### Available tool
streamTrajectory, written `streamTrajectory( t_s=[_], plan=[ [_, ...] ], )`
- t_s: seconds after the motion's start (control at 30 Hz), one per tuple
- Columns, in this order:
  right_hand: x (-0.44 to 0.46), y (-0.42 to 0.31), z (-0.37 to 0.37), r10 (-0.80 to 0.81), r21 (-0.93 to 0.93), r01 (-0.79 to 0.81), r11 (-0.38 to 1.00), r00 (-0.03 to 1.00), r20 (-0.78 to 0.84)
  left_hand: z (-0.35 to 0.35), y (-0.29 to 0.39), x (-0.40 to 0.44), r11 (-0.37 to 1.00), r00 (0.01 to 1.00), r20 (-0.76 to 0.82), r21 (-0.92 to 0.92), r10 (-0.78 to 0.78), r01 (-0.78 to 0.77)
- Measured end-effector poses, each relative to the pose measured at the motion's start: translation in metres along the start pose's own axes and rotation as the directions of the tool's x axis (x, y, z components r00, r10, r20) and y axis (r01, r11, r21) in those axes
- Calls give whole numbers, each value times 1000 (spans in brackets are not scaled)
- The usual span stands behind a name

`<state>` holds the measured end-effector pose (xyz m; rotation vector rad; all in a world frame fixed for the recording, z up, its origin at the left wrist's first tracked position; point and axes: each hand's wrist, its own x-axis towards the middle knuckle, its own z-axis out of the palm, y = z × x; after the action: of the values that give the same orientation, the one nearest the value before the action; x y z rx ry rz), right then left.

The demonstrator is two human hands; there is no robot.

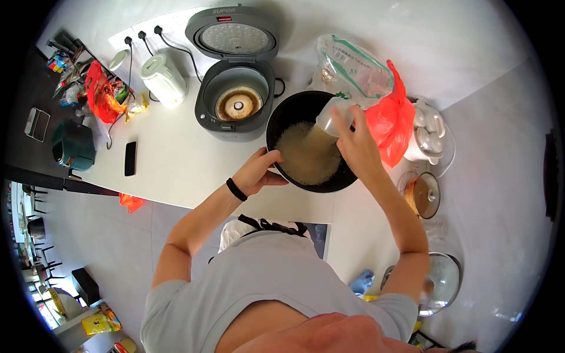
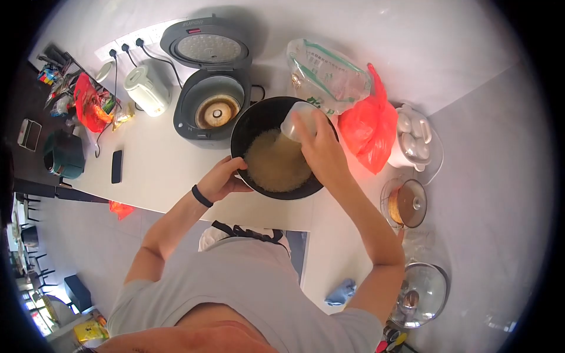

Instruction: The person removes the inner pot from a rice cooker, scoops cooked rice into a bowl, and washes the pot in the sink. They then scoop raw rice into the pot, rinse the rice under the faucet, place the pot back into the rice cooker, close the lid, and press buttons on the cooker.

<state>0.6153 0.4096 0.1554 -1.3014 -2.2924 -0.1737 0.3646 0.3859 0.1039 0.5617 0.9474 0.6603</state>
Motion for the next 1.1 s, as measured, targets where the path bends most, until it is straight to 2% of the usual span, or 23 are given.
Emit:
streamTrajectory(
  t_s=[0.07, 0.1, 0.13, 0.2, 0.23, 0.27, 0.3, 0.33, 0.37, 0.43, 0.5, 0.57, 0.67, 0.77, 0.83, 0.87, 0.9, 0.93, 0.97, 1.0, 1.03, 1.07, 1.1],
  plan=[
    [-16, 1, 6, -241, -224, 219, 949, 968, -75, -1, -11, 1, 1000, 1000, -4, -12, -14, 14],
    [-26, -2, 10, -197, -236, 188, 953, 980, -13, -5, -21, 4, 1000, 1000, -6, -18, -17, 17],
    [-35, -4, 9, -32, -82, 30, 996, 999, -29, -8, -30, 7, 999, 1000, -8, -23, -22, 22],
    [-48, 0, 9, 294, 224, -290, 930, 956, 14, -12, -47, 11, 999, 1000, -14, -46, -10, 9],
    [-58, 14, 15, 379, 378, -307, 873, 916, -131, -13, -56, 10, 998, 1000, -20, -65, -5, 4],
    [-72, 27, 14, 588, 620, -434, 654, 807, -54, -14, -65, 8, 997, 1000, -30, -80, 1, -4],
    [-87, 35, 9, 738, 792, -496, 356, 669, 87, -17, -74, 5, 995, 999, -44, -98, 11, -15],
    [-103, 39, 6, 817, 891, -452, 44, 530, 228, -18, -82, 0, 993, 998, -63, -118, 22, -30],
    [-127, 53, 18, 819, 897, -430, -96, 477, 317, -21, -89, -7, 991, 995, -91, -131, 29, -41],
    [-192, 82, 71, 831, 832, -474, -288, 308, 463, -28, -105, -22, 985, 987, -155, -161, 41, -66],
    [-277, 110, 142, 803, 780, -466, -418, 211, 557, -40, -118, -43, 977, 972, -232, -195, 36, -82],
    [-317, 113, 177, 785, 714, -461, -527, 56, 616, -53, -136, -70, 966, 951, -306, -229, 46, -120],
    [-336, 120, 200, 786, 736, -419, -532, 78, 613, -79, -159, -117, 939, 909, -403, -260, 106, -225],
    [-318, 114, 201, 821, 731, -450, -514, -11, 571, -101, -186, -172, 894, 840, -517, -284, 161, -347],
    [-347, 135, 219, 796, 712, -661, -238, 288, 533, -120, -210, -211, 857, 791, -580, -292, 194, -425],
    [-319, 104, 198, 824, 728, -485, -485, 27, 566, -129, -226, -235, 834, 758, -618, -293, 207, -467],
    [-318, 100, 199, 870, 704, -611, -364, 48, 491, -135, -240, -261, 803, 707, -672, -285, 221, -522],
    [-306, 87, 201, 951, 730, -660, -180, 74, 302, -138, -250, -284, 773, 650, -725, -271, 228, -574],
    [-279, 52, 201, 978, 516, -853, 85, 170, 119, -142, -263, -309, 742, 592, -774, -258, 225, -619],
    [-252, 21, 203, 964, 182, -947, 267, 258, -69, -160, -258, -340, 733, 577, -797, -283, 179, -619],
    [-237, -9, 218, 828, 122, -825, 552, 525, -196, -170, -276, -371, 708, 547, -820, -285, 169, -646],
    [-220, -43, 225, 602, 35, -622, 782, 739, -302, -174, -292, -400, 681, 520, -841, -292, 152, -672],
    [-187, -103, 230, 582, 232, -543, 807, 798, -156, -176, -300, -433, 649, 476, -869, -283, 139, -706]
  ],
)
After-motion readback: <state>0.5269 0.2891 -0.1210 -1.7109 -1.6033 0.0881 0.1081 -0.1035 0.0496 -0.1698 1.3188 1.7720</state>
